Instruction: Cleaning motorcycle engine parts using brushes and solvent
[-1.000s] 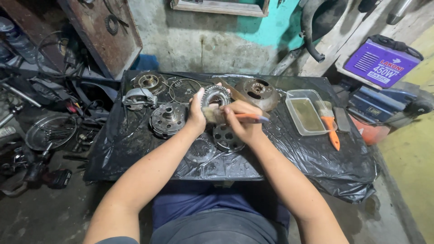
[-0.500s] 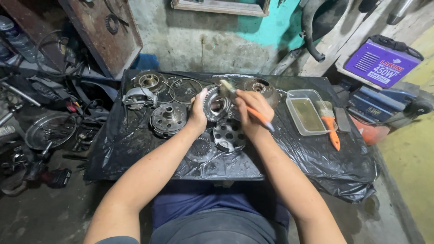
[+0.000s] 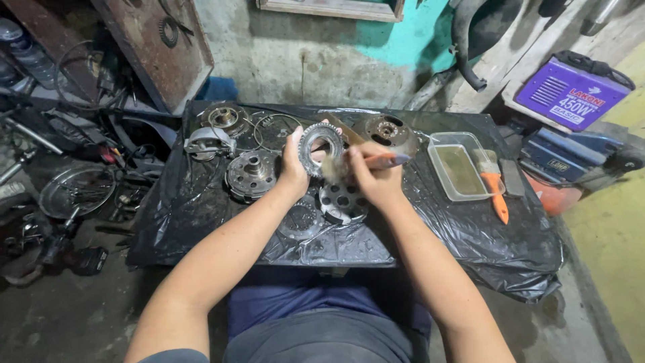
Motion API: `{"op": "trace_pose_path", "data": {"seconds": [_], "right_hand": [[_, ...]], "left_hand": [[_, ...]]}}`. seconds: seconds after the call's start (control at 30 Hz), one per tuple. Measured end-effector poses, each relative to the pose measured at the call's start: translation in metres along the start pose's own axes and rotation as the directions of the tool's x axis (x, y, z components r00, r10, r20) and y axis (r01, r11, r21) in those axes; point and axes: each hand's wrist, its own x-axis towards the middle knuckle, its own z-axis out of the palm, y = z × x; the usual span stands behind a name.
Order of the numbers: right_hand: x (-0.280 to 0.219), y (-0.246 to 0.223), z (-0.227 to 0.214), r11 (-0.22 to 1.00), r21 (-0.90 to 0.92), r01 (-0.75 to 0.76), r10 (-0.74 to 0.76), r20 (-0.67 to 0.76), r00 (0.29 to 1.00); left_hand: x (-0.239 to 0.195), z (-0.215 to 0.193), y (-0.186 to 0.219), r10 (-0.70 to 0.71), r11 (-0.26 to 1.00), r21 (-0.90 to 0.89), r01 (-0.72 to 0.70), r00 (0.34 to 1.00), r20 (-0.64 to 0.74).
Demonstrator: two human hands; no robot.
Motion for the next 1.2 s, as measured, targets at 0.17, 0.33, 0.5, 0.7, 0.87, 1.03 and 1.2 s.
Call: {"op": "trace_pose_path", "data": {"seconds": [0.17,0.33,0.5,0.7,0.87,1.03,1.2], "right_hand": [[0.004,-0.003,-0.01,0.986,-0.167,0.024,-0.053,-0.172,0.984],[-0.012,0.003,0.009,0.999,0.019,-0.028,0.026,0.099,0.995],[-0.001,-0.003,-0.001,1.0,0.001,0.025,-0.025,0.144,0.989],[0.006,0.007,-0.004,0.921,-0.321,0.219,-0.262,-0.097,0.96],[0.002,-0.015,0.013,0.956,-0.059,0.288,-0.292,-0.096,0.952],[-0.001,-0.017,0.017,0.975,0.055,0.215,-0.216,0.024,0.976],[0.008,-0.004,0.0,0.95,-0.168,0.264,-0.283,-0.099,0.954]], "left_hand": [[-0.002,-0.003,-0.003,0.011,0.998,0.058,-0.009,1.0,-0.026],[0.003,0.005,0.001,0.03,0.999,-0.015,-0.03,0.999,-0.031],[0.065,-0.053,-0.046,0.068,0.998,0.013,-0.067,0.996,-0.051],[0.055,-0.048,-0.04,0.08,0.994,0.078,-0.081,0.997,0.019],[0.076,-0.064,-0.055,0.175,0.979,0.105,-0.175,0.984,0.007],[0.086,-0.088,-0.071,0.244,0.955,0.19,-0.229,0.968,-0.058],[0.026,-0.024,-0.025,0.226,0.968,0.118,-0.223,0.974,-0.008]]}}
